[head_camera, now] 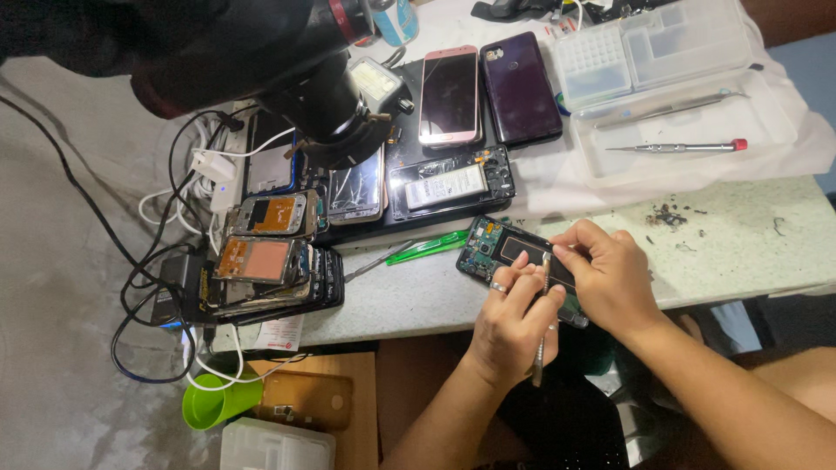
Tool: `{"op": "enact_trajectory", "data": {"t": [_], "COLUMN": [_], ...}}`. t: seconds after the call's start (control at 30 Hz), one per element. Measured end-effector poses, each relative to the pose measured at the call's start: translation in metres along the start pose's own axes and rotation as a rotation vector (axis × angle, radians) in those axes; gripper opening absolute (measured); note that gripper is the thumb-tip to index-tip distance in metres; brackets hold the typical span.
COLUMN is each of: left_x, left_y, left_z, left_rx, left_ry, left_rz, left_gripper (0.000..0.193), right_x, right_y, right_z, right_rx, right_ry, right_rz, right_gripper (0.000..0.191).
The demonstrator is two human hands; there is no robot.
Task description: The person uses a precision screwdriver to remove screws from a disassembled smartphone. They then use tweezers to lift and reposition internal components, including the battery and circuit boards, while working at a cluttered repair bench.
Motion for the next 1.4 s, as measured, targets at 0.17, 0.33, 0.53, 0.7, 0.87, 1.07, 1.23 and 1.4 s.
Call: {"op": "enact_trajectory", "data": {"t": [0.17,0.33,0.53,0.7,0.87,1.07,1.23,1.4], "left_x": [0.0,0.002,0.004,0.005,-0.015,-0.03,0.002,0.027], "left_y": [-0.003,-0.005,-0.007,-0.007,-0.025,-0.057,-0.098,-0.114], "left_z": [0.0,-0.001,-0.003,-0.006,0.0,0.017,0.036,0.041], "left_rx": [0.005,0.005,0.007,0.006,-0.113,-0.363,-0.667,-0.648], "left_ry": [-0.009,-0.028,-0.01,-0.02,0.189,0.412,0.555,0.661], "left_rz": [-0.014,-0.018,-0.045,-0.045,0.155,0.632,1.439,1.824], "left_gripper": [0.037,0.038,0.031,0.031,0.027,0.006,0.008,0.026], "right_x": [0.003,0.006,0.008,0.007,0.013,0.006,-0.007,-0.002], "right_y": [0.004,0.003,0.004,0.003,0.013,-0.046,-0.076,-0.094], "right_z": [-0.003,-0.005,-0.006,-0.007,-0.001,0.023,0.01,0.009], "right_rx": [0.015,-0.013,-0.008,-0.02,0.22,-0.086,-0.297,-0.423], "right_ry": [0.005,0.004,-0.005,0.012,-0.107,-0.359,-0.275,-0.191], "right_rz": [-0.056,-0.023,-0.051,-0.035,-0.522,-0.686,-0.333,-0.069], "right_gripper": [0.011,0.009,0.009,0.011,0.031,0.071,0.09,0.108]}}
Point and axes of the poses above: each hand's wrist, its own z-axis away from the middle knuckle, its own x-axis out of the palm, y = z × x, the point moved 9 cm from there along -z, towards the middle knuckle, and after that the axes turned 11 degrees about -z, right-handed, at the moved point
